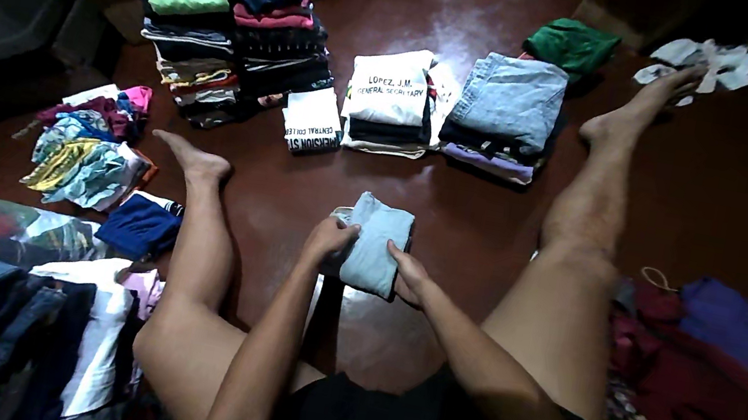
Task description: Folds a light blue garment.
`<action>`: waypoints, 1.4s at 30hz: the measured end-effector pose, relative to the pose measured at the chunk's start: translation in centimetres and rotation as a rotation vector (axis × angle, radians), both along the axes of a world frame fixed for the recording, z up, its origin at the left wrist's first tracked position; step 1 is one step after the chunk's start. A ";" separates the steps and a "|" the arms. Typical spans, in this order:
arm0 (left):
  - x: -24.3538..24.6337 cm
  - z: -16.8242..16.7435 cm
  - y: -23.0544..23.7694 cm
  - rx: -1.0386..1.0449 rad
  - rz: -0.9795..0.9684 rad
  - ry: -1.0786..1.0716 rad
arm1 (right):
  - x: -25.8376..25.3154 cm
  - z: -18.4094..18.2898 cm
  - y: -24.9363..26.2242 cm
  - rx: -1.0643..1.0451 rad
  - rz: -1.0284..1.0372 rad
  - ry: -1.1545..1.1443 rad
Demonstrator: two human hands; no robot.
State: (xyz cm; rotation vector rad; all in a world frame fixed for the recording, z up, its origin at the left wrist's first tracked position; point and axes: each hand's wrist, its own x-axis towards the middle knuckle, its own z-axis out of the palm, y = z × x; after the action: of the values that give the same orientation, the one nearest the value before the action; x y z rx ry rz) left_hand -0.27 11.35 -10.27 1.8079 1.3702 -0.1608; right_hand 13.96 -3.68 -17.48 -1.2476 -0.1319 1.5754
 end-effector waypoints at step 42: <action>-0.7 -4.1 -3.3 -0.009 0.588 -0.227 | 1.2 0.6 2.0 -0.194 0.134 -1.230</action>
State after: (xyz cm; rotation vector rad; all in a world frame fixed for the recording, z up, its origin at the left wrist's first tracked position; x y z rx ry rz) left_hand -1.02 8.05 -14.35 1.2990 1.6608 0.3381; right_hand 15.19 -1.72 -16.92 -2.2422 -0.8579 0.7198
